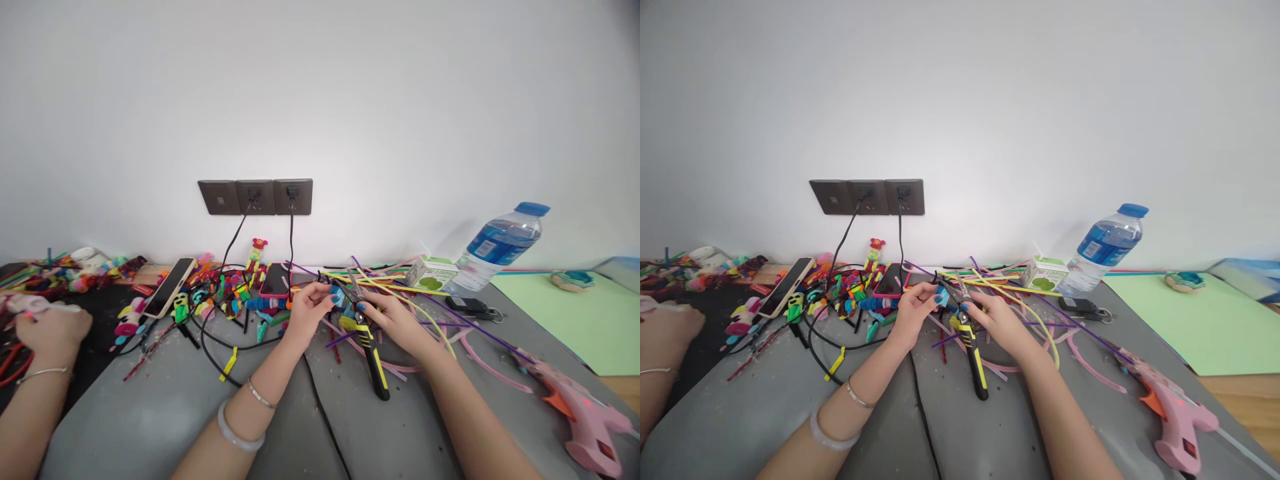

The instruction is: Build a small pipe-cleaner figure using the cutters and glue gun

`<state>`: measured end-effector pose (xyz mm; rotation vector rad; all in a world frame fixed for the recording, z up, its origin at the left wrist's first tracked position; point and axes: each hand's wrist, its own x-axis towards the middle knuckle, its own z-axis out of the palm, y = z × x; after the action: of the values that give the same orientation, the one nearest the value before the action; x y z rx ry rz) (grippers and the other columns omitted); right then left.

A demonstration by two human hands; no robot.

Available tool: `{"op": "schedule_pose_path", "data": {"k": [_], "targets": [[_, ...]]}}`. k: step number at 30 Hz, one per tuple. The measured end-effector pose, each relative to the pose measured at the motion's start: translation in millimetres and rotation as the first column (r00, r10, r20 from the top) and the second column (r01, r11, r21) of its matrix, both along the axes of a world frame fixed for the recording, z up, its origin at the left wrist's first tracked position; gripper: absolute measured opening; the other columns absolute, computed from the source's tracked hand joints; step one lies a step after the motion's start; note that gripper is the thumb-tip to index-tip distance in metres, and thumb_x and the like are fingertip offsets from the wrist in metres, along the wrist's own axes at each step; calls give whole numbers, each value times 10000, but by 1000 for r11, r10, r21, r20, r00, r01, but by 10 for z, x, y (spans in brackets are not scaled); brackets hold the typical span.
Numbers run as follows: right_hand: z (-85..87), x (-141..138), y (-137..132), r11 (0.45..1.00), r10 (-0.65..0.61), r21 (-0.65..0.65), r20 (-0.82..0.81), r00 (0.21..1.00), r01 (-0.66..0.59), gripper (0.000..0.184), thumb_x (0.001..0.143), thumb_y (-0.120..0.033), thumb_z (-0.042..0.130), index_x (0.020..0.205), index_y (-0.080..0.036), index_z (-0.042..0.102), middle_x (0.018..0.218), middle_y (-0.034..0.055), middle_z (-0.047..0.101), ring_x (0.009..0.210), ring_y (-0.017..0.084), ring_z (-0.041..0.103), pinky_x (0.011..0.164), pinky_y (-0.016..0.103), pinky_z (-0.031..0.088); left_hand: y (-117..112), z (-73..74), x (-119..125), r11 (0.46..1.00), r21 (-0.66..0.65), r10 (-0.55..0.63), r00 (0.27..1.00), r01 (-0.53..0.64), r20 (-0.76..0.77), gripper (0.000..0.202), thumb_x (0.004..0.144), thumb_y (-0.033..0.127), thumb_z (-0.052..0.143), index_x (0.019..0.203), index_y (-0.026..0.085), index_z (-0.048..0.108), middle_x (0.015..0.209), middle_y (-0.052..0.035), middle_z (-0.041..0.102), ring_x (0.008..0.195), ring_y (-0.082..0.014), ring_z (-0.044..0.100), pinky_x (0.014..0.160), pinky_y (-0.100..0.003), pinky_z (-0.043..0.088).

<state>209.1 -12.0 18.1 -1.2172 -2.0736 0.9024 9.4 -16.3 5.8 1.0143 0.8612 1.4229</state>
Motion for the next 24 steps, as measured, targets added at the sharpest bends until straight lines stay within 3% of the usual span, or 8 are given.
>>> {"op": "schedule_pose_path", "data": {"k": [9, 24], "targets": [[12, -21, -11, 1000, -18, 4, 8, 1000, 18, 406, 946, -477, 419, 949, -156, 668, 721, 19, 594, 617, 147, 473, 549, 245, 380, -5, 23, 18, 1000, -25, 0, 999, 1, 40, 385, 570, 423, 862, 791, 150, 704, 721, -31, 681, 664, -123, 586, 565, -216, 463], [-1, -14, -26, 997, -14, -77, -43, 999, 11, 375, 939, -484, 437, 980, -183, 656, 630, -13, 496, 513, 122, 436, 432, 220, 375, -1, 12, -3, 1000, -21, 2, 1000, -2, -6, 375, 588, 422, 850, 801, 150, 704, 730, -32, 673, 639, -122, 570, 579, -234, 457]]}}
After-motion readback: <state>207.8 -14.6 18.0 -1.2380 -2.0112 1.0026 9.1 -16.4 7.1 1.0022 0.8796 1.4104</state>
